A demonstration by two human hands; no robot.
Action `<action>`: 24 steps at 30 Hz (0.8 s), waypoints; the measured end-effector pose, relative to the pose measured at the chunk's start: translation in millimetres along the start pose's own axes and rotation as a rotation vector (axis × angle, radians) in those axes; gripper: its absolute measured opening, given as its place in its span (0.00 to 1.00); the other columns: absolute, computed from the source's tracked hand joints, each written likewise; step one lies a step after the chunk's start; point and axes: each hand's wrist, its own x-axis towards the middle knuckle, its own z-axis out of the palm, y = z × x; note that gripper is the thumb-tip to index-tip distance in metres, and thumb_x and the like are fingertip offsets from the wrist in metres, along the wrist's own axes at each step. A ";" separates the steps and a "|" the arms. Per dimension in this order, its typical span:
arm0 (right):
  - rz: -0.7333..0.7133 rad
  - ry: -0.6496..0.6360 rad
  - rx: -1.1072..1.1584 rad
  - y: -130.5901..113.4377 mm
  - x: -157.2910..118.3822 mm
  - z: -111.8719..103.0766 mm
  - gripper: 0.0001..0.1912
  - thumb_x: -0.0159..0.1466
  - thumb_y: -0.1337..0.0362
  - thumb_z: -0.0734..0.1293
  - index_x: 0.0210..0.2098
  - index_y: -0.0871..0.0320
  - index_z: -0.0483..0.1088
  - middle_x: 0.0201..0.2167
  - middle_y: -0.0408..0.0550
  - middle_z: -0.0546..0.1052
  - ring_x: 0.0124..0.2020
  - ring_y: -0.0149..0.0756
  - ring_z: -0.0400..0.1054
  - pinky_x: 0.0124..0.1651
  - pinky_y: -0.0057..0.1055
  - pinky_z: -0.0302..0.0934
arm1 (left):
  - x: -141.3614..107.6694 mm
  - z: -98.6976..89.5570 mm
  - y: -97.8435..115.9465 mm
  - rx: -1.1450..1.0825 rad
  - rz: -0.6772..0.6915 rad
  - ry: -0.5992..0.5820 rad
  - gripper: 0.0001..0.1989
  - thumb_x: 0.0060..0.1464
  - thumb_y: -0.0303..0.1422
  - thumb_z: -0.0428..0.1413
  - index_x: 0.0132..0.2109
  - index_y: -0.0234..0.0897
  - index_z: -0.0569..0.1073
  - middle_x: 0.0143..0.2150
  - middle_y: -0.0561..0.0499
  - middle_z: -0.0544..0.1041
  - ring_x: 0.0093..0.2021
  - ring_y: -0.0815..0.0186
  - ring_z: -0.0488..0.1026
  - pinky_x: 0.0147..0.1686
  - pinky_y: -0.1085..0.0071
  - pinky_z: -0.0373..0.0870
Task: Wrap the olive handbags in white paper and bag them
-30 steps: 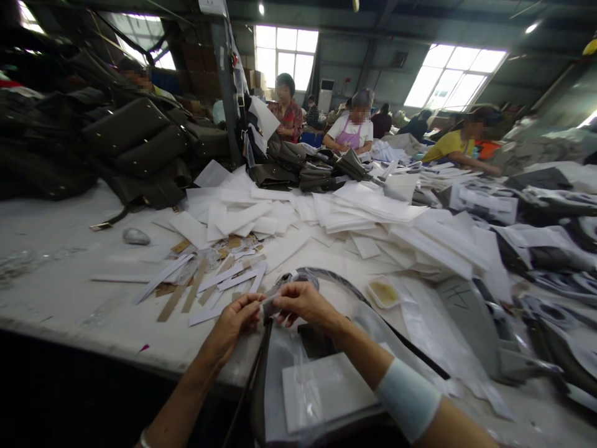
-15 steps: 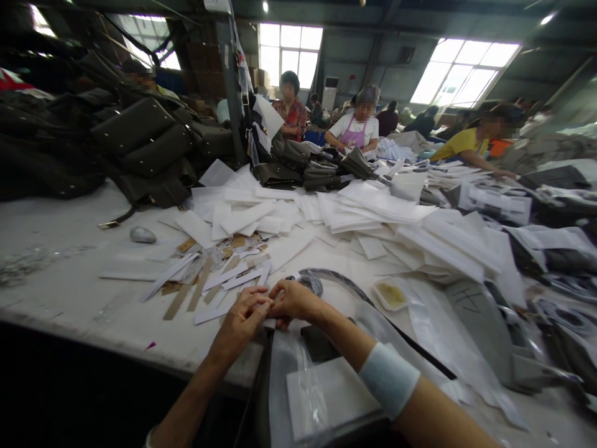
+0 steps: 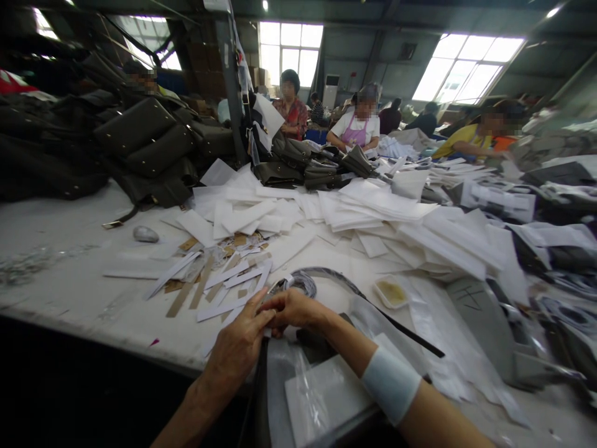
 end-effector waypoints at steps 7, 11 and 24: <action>-0.024 0.081 0.048 4.8 2.1 3.8 0.19 0.46 0.65 0.72 0.39 0.61 0.75 0.19 0.38 0.74 0.20 0.29 0.69 0.27 0.26 0.65 | -7.4 1.1 1.3 0.075 0.024 0.022 0.23 0.60 0.23 0.45 0.56 0.45 0.74 0.71 0.45 0.57 0.54 0.54 0.75 0.44 0.65 0.77; -0.026 0.147 0.060 9.2 3.8 9.7 0.18 0.46 0.65 0.71 0.37 0.62 0.76 0.18 0.38 0.74 0.20 0.28 0.68 0.26 0.25 0.63 | -17.0 6.4 1.5 0.127 0.024 0.105 0.23 0.61 0.22 0.45 0.57 0.42 0.73 0.70 0.43 0.58 0.58 0.52 0.71 0.45 0.65 0.77; -0.125 0.426 0.181 11.1 -0.9 28.1 0.21 0.45 0.54 0.78 0.29 0.61 0.70 0.18 0.39 0.73 0.19 0.29 0.68 0.25 0.27 0.65 | -37.0 21.7 -0.4 0.074 0.191 0.433 0.22 0.64 0.23 0.45 0.63 0.38 0.65 0.66 0.40 0.64 0.63 0.59 0.66 0.55 0.67 0.72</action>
